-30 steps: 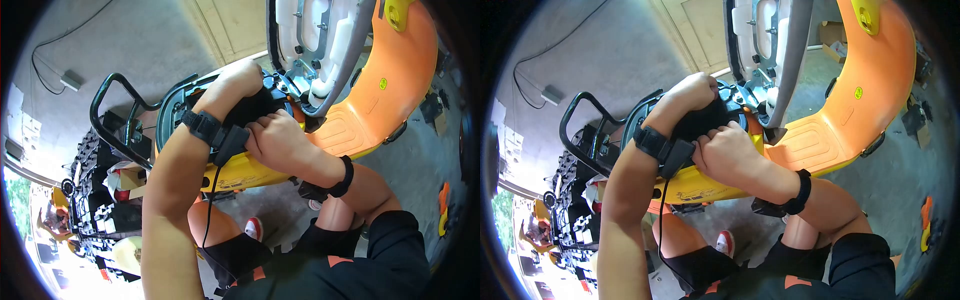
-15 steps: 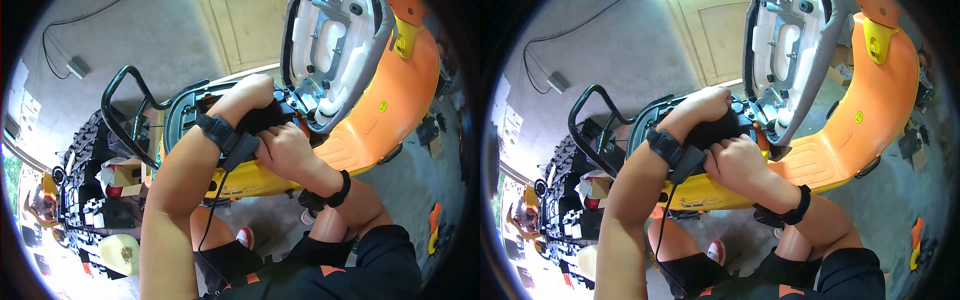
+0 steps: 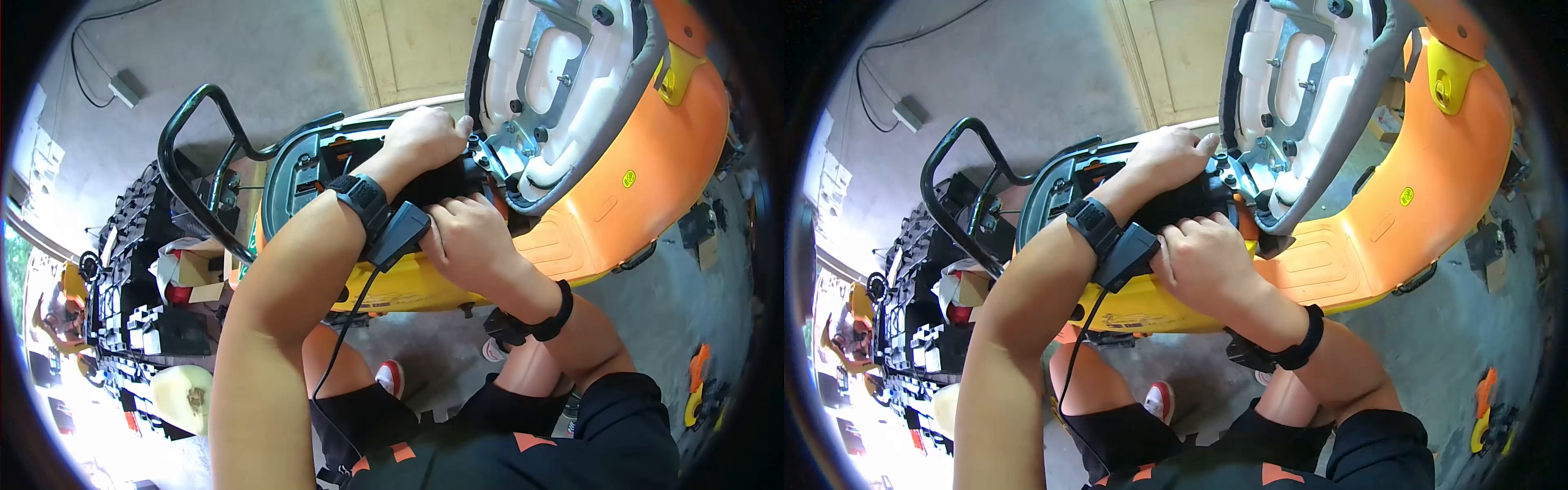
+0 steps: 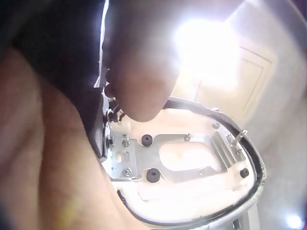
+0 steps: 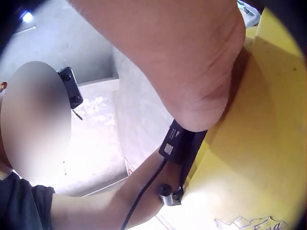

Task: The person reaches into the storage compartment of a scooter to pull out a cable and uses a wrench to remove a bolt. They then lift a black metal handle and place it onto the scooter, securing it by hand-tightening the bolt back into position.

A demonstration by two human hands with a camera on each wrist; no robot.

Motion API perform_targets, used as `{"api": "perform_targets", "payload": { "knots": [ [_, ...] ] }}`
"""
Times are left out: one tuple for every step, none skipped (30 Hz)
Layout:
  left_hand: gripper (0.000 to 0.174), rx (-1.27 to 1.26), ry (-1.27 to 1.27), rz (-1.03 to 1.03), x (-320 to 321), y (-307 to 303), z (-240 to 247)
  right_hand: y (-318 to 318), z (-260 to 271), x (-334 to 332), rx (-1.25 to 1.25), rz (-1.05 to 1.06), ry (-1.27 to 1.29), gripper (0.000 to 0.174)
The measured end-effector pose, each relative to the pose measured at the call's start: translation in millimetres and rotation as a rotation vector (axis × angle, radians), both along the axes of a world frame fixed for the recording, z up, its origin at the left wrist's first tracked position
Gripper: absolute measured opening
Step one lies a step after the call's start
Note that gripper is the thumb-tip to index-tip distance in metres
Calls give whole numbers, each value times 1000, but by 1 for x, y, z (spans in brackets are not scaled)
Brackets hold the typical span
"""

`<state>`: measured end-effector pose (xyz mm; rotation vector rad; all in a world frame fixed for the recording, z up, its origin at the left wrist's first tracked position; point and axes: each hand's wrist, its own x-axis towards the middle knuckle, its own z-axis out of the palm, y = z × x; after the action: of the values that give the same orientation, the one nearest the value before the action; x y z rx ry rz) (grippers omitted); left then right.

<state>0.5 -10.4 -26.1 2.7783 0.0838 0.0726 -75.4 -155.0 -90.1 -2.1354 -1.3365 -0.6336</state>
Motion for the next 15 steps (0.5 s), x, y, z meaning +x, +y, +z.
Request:
{"api": "perform_targets", "payload": {
  "knots": [
    [59,6,4,-2,0,0,2,-1,0,0,6,-2,4,23],
    [59,13,6,-23,-1,1,4,-1,1,0,-4,-2,7,22],
    [59,20,11,-43,0,2,4,-1,1,0,-15,-1,12,22],
    [59,27,16,-43,1,3,3,-1,1,0,-8,-1,18,22],
    [57,34,-7,-72,2,5,2,-1,2,0,-9,5,19,22],
    [55,40,-29,-102,5,7,0,0,2,0,-10,9,21,22],
    [55,46,-23,-102,9,12,-2,0,2,0,-4,9,27,22],
    [56,8,-54,-166,14,18,-4,1,2,1,14,13,21,23],
    [58,-30,-84,-230,18,22,-5,2,2,1,32,17,17,24],
    [54,-79,-56,-206,22,25,-7,3,1,1,38,15,24,24],
    [54,-76,-50,-208,24,27,-10,4,1,3,60,20,16,25],
    [54,-62,-83,-271,24,29,-11,3,0,3,80,24,7,25],
    [53,-50,-118,-333,24,29,-11,1,0,3,80,20,10,25],
    [49,-3,-64,-351,24,31,-8,0,1,4,73,37,11,26],
    [49,4,-72,-353,24,31,-7,0,4,6,70,53,7,26]
  ]
}}
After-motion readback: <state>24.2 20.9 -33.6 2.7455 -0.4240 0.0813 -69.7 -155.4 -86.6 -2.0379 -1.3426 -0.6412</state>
